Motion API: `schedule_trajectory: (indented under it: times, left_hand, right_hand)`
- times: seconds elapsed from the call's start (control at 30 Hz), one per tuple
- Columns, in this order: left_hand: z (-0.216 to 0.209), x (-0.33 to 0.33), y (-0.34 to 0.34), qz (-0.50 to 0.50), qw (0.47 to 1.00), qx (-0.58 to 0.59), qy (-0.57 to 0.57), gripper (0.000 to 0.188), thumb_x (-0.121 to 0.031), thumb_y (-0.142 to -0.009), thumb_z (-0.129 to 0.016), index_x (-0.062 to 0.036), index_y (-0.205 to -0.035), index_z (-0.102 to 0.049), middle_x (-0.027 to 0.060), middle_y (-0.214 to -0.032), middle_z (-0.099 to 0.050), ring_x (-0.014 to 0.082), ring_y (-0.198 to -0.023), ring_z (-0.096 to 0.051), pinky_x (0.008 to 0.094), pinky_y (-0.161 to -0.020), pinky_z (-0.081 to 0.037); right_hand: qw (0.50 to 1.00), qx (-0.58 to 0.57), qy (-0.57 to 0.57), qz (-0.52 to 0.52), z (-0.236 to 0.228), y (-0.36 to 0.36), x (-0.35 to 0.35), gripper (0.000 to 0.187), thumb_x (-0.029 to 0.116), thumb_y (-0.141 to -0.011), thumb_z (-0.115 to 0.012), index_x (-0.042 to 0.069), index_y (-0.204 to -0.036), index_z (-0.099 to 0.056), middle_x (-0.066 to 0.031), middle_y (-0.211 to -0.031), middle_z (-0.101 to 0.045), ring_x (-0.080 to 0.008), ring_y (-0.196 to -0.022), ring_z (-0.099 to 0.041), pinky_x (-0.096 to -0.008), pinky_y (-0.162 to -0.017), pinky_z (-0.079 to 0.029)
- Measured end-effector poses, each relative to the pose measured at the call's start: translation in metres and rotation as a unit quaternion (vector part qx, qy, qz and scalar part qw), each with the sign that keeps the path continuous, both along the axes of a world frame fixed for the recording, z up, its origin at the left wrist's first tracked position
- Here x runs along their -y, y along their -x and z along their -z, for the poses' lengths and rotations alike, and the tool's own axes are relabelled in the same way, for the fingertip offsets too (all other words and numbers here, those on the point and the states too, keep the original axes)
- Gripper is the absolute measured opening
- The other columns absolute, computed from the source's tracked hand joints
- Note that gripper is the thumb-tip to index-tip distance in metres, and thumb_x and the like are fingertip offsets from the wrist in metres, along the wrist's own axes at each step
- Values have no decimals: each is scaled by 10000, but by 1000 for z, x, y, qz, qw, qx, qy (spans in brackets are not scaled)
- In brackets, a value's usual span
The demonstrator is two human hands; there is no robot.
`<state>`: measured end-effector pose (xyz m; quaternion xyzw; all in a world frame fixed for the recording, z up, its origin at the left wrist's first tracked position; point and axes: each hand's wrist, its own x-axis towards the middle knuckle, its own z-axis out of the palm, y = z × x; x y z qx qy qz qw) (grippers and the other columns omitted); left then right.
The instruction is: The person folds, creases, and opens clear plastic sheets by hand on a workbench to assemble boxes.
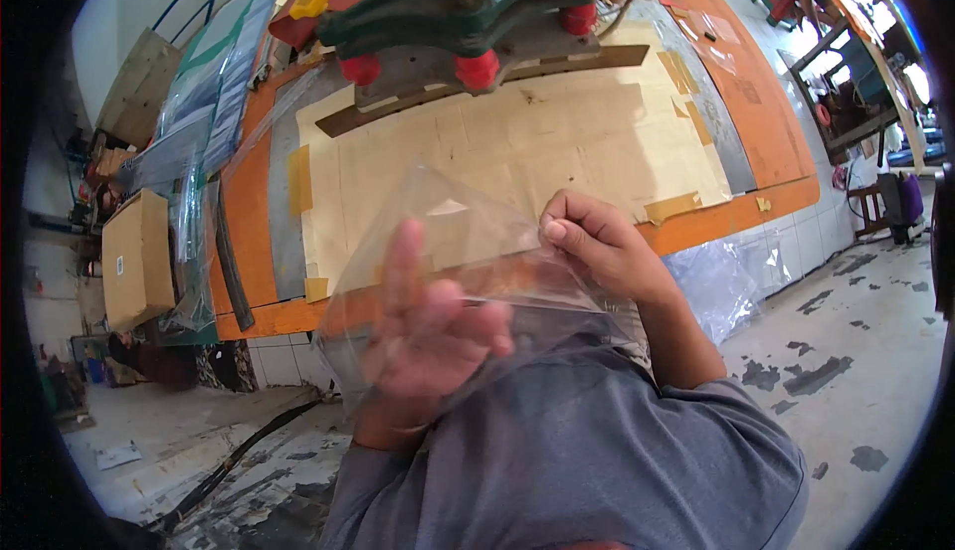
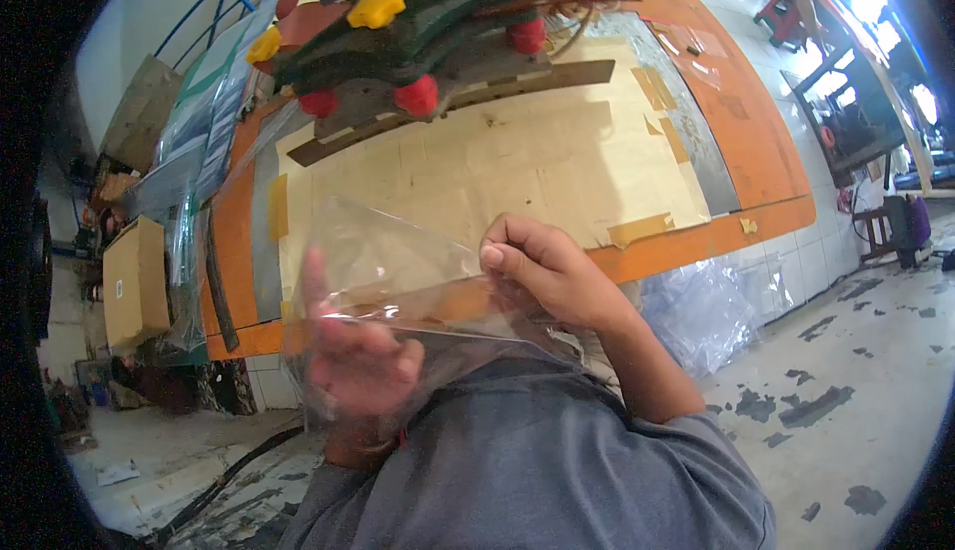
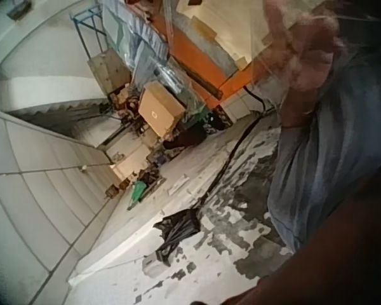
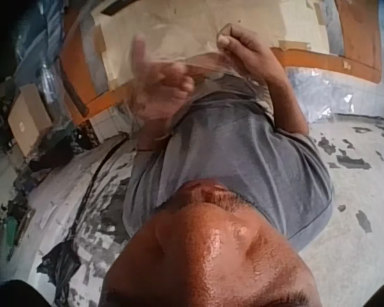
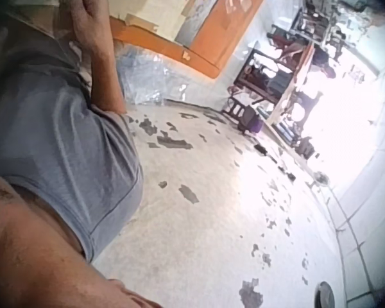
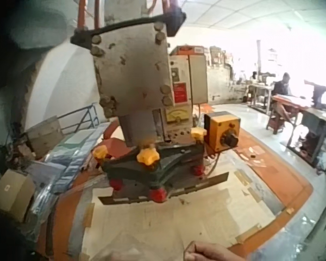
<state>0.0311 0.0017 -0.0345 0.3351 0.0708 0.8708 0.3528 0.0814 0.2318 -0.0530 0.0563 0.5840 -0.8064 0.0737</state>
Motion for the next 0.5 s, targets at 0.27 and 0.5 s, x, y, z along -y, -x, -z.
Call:
schedule_trajectory:
  times: [0.27, 0.5]
  left_hand:
    - [21, 9, 14, -32, 929, -319, 186, 852, -536, -1023, -561, -194, -1664, -117, 92, -1585, -484, 330, -1338, -553, 557, -1037, -453]
    - [13, -15, -7, 27, 839, -494, 226, 887, -634, -984, -552, -104, -1626, -244, 186, -1593, -439, 379, -1414, -465, 559, -1099, -406]
  right_hand:
    - [973, -136, -156, -101, -23, 16, -23, 229, 204, -1060, -620, 9, -943, -589, 11, -788, -592, -77, -725, -560, -260, -649, -465]
    - [946, -201, -198, -162, -35, 32, -17, 240, 204, -1048, -631, -3, -928, -608, -33, -779, -633, -102, -737, -600, -283, -680, -489]
